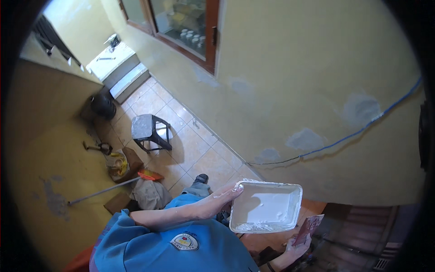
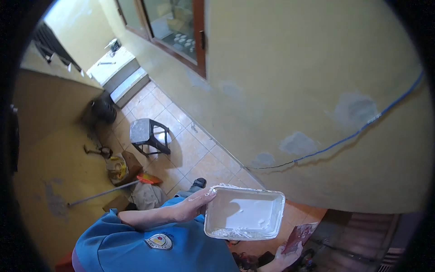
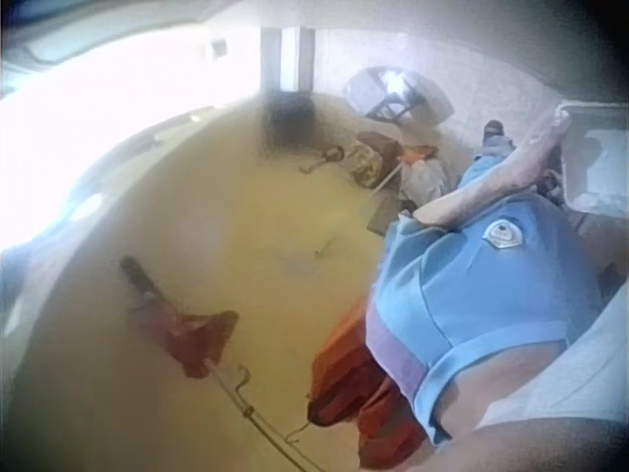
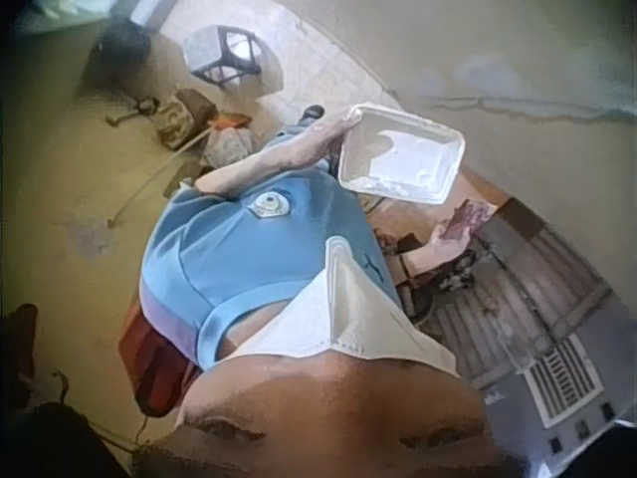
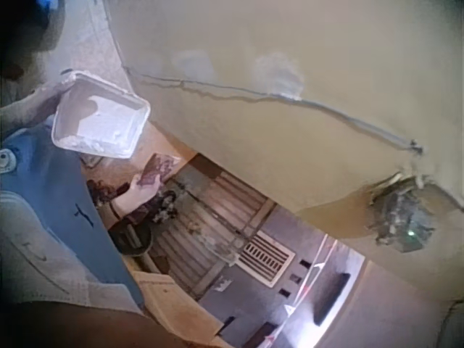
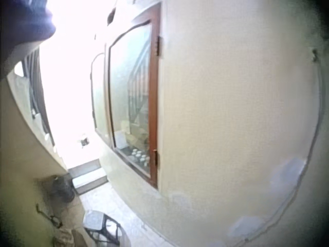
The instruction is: The person applies a white substance to cracks and holes in a yellow wall using a red scraper, reloading the scraper from a white container.
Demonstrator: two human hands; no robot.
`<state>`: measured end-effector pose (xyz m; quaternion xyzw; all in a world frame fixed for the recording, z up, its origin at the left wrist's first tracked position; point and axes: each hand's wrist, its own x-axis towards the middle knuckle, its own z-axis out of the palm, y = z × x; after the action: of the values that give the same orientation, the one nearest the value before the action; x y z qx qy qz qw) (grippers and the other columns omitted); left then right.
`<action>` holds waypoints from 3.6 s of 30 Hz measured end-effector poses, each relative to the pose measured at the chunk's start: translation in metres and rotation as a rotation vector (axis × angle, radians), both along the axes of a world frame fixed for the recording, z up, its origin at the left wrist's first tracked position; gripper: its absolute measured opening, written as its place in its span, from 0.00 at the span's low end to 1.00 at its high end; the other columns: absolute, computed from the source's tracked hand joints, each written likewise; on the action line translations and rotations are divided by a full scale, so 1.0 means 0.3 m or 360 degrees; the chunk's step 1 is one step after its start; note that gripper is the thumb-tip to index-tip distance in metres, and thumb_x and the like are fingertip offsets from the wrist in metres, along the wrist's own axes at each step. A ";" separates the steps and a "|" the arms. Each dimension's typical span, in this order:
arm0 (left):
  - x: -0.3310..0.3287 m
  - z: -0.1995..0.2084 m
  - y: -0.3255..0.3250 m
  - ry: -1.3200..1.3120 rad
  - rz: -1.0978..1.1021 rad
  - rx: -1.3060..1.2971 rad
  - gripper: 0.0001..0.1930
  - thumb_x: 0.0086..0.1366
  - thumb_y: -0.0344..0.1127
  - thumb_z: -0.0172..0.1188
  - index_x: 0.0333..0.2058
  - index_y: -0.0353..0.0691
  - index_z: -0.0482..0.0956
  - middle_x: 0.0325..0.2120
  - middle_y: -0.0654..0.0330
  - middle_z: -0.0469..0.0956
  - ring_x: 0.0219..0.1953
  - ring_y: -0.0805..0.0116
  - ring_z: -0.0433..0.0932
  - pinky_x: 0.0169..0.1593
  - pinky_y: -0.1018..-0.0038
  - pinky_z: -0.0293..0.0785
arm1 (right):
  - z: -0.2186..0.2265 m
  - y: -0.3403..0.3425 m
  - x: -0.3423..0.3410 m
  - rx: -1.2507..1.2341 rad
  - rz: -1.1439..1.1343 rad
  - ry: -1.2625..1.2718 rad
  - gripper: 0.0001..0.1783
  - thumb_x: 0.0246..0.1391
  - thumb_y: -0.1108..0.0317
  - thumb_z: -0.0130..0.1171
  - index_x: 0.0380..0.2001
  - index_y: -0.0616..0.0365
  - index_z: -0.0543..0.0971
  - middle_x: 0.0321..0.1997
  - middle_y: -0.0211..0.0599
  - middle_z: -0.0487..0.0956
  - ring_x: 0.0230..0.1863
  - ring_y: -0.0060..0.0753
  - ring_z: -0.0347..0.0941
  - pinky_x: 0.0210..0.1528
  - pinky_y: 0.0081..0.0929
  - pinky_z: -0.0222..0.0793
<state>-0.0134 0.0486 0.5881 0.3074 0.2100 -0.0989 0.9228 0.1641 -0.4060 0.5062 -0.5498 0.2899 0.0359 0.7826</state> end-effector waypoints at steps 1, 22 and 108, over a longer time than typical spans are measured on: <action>-0.021 0.004 0.007 -0.0010 -0.0050 0.0046 0.34 0.77 0.58 0.45 0.72 0.44 0.55 0.65 0.59 0.66 0.65 0.68 0.67 0.66 0.63 0.66 | 0.024 0.013 -0.002 0.0001 0.0062 0.0058 0.20 0.56 0.56 0.62 0.49 0.52 0.78 0.46 0.36 0.81 0.38 0.31 0.76 0.34 0.26 0.74; -0.323 -0.033 0.207 -0.0130 0.0128 0.0147 0.32 0.78 0.60 0.42 0.69 0.45 0.59 0.56 0.61 0.70 0.56 0.68 0.71 0.60 0.67 0.70 | 0.309 0.571 -0.138 -0.0058 0.0248 -0.0143 0.22 0.61 0.63 0.56 0.56 0.61 0.74 0.53 0.42 0.80 0.50 0.38 0.78 0.52 0.34 0.74; 0.020 0.371 -0.565 -0.0315 0.0233 0.0886 0.32 0.76 0.57 0.44 0.66 0.37 0.64 0.63 0.50 0.70 0.62 0.52 0.72 0.62 0.51 0.73 | -0.291 0.390 0.055 -0.1396 -0.0173 -0.1033 0.33 0.52 0.76 0.63 0.64 0.51 0.73 0.61 0.38 0.79 0.46 0.48 0.83 0.42 0.41 0.82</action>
<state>-0.0073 -0.1208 0.6995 0.5406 0.1597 0.0597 0.8238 0.1805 -0.2891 0.4188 -0.7915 0.0493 -0.3003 0.5300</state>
